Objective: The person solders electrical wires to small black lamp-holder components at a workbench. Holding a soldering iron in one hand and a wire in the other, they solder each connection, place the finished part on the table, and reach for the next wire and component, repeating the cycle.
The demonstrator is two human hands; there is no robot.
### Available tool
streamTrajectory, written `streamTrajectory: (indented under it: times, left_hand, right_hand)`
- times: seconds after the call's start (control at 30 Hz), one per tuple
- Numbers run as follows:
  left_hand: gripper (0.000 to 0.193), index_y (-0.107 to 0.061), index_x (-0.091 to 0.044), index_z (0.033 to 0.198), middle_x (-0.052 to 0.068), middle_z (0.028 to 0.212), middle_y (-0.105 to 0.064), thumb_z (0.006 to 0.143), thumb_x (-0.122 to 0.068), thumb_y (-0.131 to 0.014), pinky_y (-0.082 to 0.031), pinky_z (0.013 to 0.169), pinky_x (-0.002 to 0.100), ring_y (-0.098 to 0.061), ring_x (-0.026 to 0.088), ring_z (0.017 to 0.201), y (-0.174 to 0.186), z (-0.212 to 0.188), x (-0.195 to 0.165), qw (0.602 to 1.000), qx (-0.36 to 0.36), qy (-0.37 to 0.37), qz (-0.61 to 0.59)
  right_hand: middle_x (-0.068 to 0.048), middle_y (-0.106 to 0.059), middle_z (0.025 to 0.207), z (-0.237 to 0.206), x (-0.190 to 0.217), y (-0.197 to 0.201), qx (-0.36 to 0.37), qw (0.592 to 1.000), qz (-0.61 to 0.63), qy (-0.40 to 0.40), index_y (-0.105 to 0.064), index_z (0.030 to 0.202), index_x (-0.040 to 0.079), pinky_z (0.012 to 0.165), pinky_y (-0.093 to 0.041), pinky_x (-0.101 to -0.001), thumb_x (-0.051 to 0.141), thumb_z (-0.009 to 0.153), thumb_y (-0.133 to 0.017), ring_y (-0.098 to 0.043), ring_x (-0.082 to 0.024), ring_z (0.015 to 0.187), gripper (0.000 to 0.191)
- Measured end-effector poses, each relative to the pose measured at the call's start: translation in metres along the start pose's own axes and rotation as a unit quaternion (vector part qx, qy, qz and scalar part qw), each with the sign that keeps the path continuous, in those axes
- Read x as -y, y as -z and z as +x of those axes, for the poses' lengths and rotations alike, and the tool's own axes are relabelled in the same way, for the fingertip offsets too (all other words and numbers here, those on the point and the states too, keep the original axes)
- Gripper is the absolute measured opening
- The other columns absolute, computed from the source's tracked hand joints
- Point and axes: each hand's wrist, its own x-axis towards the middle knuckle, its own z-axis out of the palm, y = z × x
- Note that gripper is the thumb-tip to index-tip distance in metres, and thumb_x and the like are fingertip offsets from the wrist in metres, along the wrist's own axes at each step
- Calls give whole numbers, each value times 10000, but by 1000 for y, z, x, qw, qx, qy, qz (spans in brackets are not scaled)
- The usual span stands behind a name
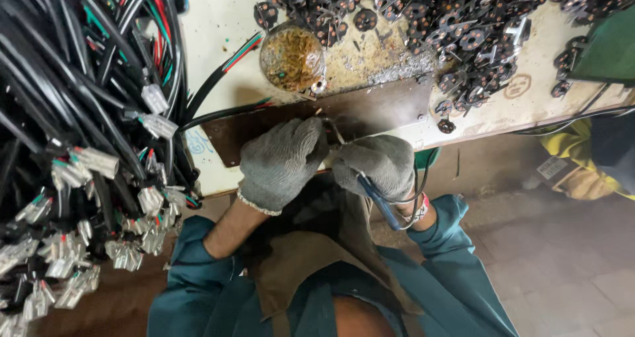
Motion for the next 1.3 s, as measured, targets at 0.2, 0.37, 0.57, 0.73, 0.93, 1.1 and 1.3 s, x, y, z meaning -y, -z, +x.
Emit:
streamTrajectory:
  times: [0.2,0.37,0.57,0.73,0.93,1.1,1.3]
  left_hand:
    - [283,-698,-119,1056,73,865,-696,846,-275,-808,-538,575,407,-675,264,694,1,0,1,999,42,11,-19]
    - [173,-681,-131,1030,63,843,-672,907,-195,-785,-547,611,405,-673,263,712,3,6,0,1000,3,-3,-30]
    - [122,-668,-146,956,58,818,-673,928,-202,-772,-536,618,403,-688,265,730,12,4,-5,999,10,31,-22]
    - [147,-676,-129,1022,62,921,-708,900,-181,-739,-557,680,395,-701,268,793,19,1,-8,998,-15,17,-58]
    - [104,-663,-146,918,75,811,-675,909,-177,-763,-538,627,423,-685,285,712,16,6,-5,997,36,38,-57]
    - [103,-662,-139,883,90,720,-638,877,-177,-757,-505,562,460,-641,315,616,14,7,-6,999,14,26,-31]
    - [164,-646,-65,976,126,823,-678,885,-168,-734,-509,577,466,-684,340,699,31,13,-10,988,114,65,-79]
  right_hand:
    - [-65,-725,789,-10,-11,-6,9,999,-11,31,-753,848,166,587,-541,-404,210,700,-876,-701,-305,661,198]
    - [-81,-719,889,0,-8,0,-49,996,78,18,-717,970,135,691,-568,-362,194,827,-823,-713,-274,775,187]
    - [-76,-713,910,-5,24,26,-251,943,208,-67,-678,1002,120,707,-567,-351,148,840,-830,-712,-257,800,224]
    - [-73,-707,928,4,33,20,-181,975,100,-81,-646,1029,107,721,-565,-342,111,852,-836,-711,-243,820,260]
    - [-69,-701,950,-5,29,13,-184,974,113,-68,-608,1062,92,737,-564,-332,65,865,-843,-710,-227,844,308]
    - [-65,-696,967,6,14,-27,-226,971,-6,-72,-575,1089,79,751,-563,-323,27,876,-848,-709,-213,864,350]
    - [-156,-662,1277,11,15,-33,-234,938,229,-118,-535,1207,85,806,-608,-277,31,942,-840,-717,-174,990,407]
